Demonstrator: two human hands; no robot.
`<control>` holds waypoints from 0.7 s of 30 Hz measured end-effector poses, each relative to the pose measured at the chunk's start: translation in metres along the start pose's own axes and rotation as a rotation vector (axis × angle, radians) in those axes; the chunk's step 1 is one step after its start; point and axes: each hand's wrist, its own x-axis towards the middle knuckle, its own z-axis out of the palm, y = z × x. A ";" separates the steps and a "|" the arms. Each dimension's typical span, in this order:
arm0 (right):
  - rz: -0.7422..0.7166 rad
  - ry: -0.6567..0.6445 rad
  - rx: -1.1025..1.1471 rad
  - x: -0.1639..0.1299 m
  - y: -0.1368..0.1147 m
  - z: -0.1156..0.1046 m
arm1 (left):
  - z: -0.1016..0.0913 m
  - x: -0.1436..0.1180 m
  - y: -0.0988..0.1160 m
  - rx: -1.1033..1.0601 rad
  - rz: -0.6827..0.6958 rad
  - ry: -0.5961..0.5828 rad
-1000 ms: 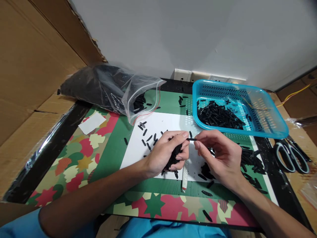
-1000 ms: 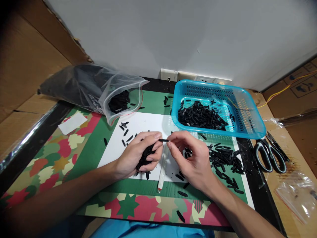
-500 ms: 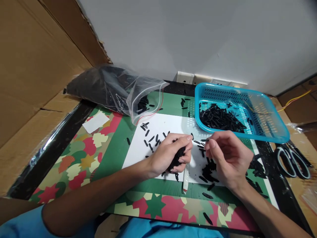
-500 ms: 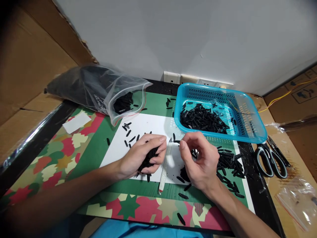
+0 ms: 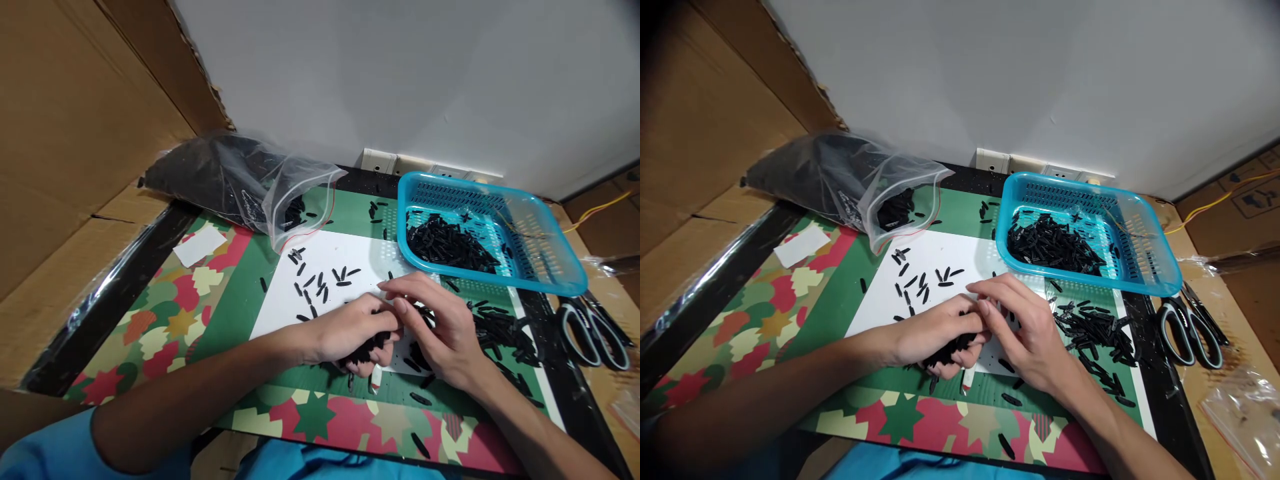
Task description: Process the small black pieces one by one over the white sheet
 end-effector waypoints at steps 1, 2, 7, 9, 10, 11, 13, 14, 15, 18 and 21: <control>0.006 0.031 -0.008 0.000 0.001 0.000 | 0.000 -0.001 0.001 -0.033 0.019 -0.002; 0.005 0.059 -0.013 -0.001 0.001 0.000 | -0.001 -0.001 0.002 -0.064 0.036 0.000; -0.079 0.192 -0.052 -0.001 0.000 0.001 | -0.002 0.000 0.001 -0.188 0.156 0.079; -0.118 0.171 -0.072 -0.001 -0.002 0.001 | -0.002 0.001 0.000 -0.191 0.200 0.125; -0.132 0.146 -0.076 -0.001 -0.003 0.002 | -0.001 0.001 0.000 -0.183 0.214 0.141; -0.139 0.120 -0.076 -0.001 -0.004 0.002 | 0.000 0.002 0.001 -0.174 0.228 0.154; -0.150 0.090 -0.080 -0.002 -0.006 0.003 | 0.002 0.002 0.002 -0.162 0.258 0.186; -0.157 0.086 -0.085 -0.003 -0.006 0.003 | 0.003 0.002 0.003 -0.160 0.273 0.201; -0.168 0.086 -0.093 -0.003 -0.007 0.003 | 0.004 0.002 0.003 -0.160 0.287 0.213; -0.213 0.091 -0.131 -0.005 -0.007 0.004 | 0.006 0.002 0.003 -0.162 0.308 0.216; -0.285 0.105 -0.190 -0.006 -0.006 0.006 | 0.006 0.003 0.003 -0.154 0.312 0.226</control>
